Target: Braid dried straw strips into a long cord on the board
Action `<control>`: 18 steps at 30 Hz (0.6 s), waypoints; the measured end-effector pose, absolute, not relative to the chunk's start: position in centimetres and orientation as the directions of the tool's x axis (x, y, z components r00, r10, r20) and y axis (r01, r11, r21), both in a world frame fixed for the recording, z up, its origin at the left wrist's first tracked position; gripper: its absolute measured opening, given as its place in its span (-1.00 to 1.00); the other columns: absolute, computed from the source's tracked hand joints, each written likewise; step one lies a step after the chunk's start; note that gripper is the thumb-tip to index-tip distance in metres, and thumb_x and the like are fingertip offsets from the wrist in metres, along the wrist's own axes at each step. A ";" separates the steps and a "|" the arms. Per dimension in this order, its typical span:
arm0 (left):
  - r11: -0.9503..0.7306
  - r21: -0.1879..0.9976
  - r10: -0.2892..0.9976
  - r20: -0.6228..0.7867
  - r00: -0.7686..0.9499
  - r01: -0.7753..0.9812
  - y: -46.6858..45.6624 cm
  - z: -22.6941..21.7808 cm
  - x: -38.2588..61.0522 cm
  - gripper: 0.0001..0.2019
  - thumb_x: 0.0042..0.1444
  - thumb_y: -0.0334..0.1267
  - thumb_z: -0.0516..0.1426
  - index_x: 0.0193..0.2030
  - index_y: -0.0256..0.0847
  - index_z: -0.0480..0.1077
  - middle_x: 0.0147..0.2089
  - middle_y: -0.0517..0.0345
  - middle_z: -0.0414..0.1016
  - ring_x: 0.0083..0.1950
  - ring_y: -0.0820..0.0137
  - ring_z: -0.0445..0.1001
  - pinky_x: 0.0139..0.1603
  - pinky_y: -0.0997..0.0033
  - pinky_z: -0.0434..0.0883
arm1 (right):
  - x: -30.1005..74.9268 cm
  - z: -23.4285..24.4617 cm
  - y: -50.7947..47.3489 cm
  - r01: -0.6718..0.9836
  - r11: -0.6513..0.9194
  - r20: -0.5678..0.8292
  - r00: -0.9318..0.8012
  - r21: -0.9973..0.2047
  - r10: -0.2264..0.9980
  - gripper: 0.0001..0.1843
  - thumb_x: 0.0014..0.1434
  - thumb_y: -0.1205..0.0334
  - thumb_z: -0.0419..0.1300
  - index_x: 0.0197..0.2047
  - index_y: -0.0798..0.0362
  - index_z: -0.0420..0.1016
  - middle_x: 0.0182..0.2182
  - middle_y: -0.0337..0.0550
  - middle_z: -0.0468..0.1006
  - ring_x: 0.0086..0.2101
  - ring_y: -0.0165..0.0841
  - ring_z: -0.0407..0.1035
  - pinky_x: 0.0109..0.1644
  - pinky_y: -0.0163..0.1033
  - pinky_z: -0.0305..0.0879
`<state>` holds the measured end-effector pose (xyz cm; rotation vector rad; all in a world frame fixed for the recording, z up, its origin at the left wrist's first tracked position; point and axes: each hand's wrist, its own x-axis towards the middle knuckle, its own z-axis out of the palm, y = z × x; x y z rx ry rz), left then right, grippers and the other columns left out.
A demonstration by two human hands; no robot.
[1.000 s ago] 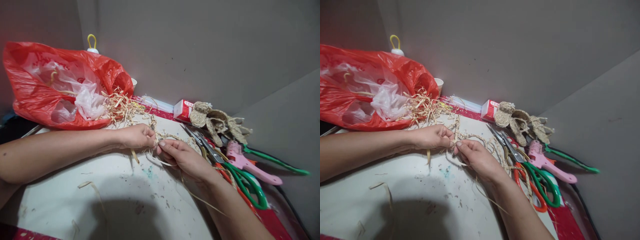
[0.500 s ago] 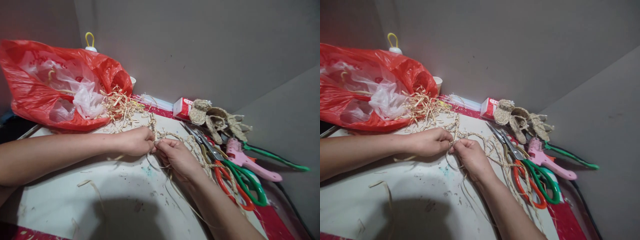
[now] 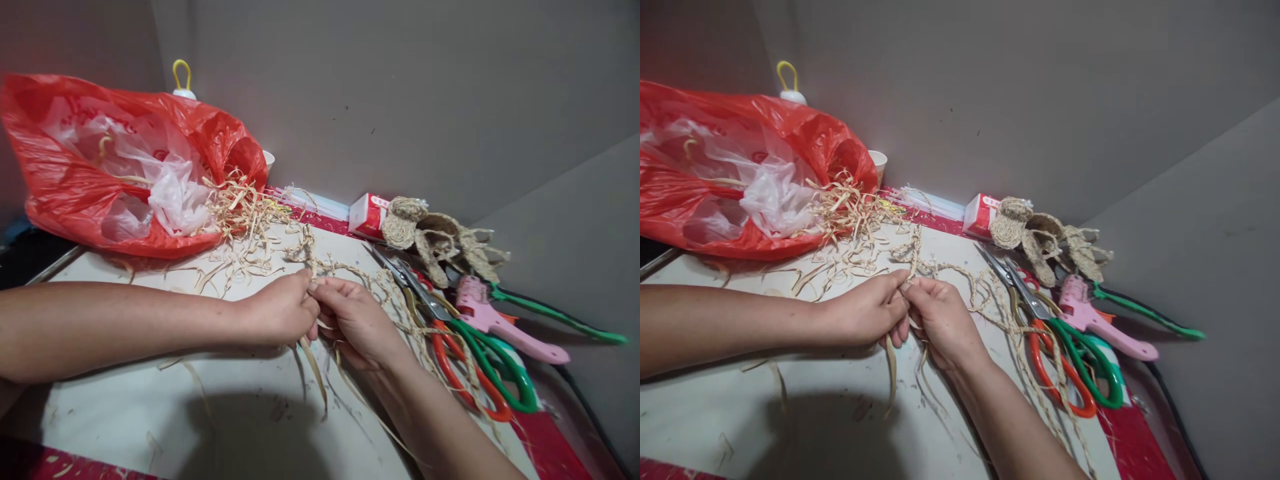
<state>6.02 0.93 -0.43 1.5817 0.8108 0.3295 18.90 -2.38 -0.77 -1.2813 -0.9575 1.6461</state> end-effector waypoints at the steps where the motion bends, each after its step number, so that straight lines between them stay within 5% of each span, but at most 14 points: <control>1: 0.041 0.944 0.637 -0.276 0.719 0.327 1.3 0.0 5.9 -0.92 0.01 -0.44 -0.04 -0.36 -0.19 0.14 -0.59 0.25 0.37 -0.59 0.45 0.39 -0.62 0.54 0.30 | 19.1 -0.8 -2.4 -0.173 -0.377 -0.358 -0.133 -0.910 0.924 -0.67 0.01 0.12 0.26 -0.63 0.09 0.29 -0.83 -0.35 0.23 -0.78 -0.58 -0.01 -0.70 -0.44 -0.27; 5: 0.080 0.886 0.554 -0.421 0.718 0.457 4.0 2.0 5.2 -0.91 0.06 -0.35 0.01 -0.43 -0.25 0.28 -0.70 0.26 0.29 -0.67 0.48 0.31 -0.64 0.54 0.22 | 19.9 -0.9 -2.2 -0.266 -0.408 -0.388 -0.128 -0.873 0.913 -0.71 -0.07 0.15 0.35 -0.55 0.09 0.32 -0.81 -0.50 0.05 -0.75 -0.63 -0.22 -0.68 -0.45 -0.32; 9: 0.082 0.970 0.773 -0.208 0.599 0.231 5.7 1.7 5.1 -0.98 -0.04 -0.42 0.09 -0.44 -0.29 0.33 -0.67 0.33 0.25 -0.64 0.59 0.22 -0.59 0.62 0.15 | 20.3 -0.8 -2.2 -0.258 -0.424 -0.394 -0.163 -0.868 0.905 -0.75 -0.03 0.13 0.33 -0.41 0.14 0.44 -0.80 -0.53 0.00 -0.73 -0.62 -0.27 -0.68 -0.44 -0.34; 14: 0.465 0.882 0.555 -0.354 0.752 0.072 4.6 -0.1 5.8 -0.96 -0.10 -0.45 0.04 -0.51 -0.29 0.27 -0.61 0.20 0.31 -0.58 0.51 0.31 -0.51 0.50 0.31 | 20.4 -0.9 -2.1 -0.234 -0.423 -0.386 -0.188 -0.875 0.903 -0.71 -0.01 0.10 0.32 -0.54 0.11 0.37 -0.80 -0.50 0.03 -0.73 -0.63 -0.26 -0.70 -0.45 -0.31; 18: 0.424 0.890 0.569 -0.406 0.715 0.167 4.1 -0.1 5.9 -0.93 -0.14 -0.41 0.01 -0.58 -0.28 0.24 -0.66 0.28 0.15 -0.69 0.60 0.02 -0.71 0.58 -0.02 | 20.4 -0.9 -2.0 -0.199 -0.445 -0.415 -0.177 -0.873 0.893 -0.72 -0.06 0.10 0.35 -0.49 0.13 0.42 -0.78 -0.50 0.02 -0.73 -0.62 -0.25 -0.71 -0.47 -0.25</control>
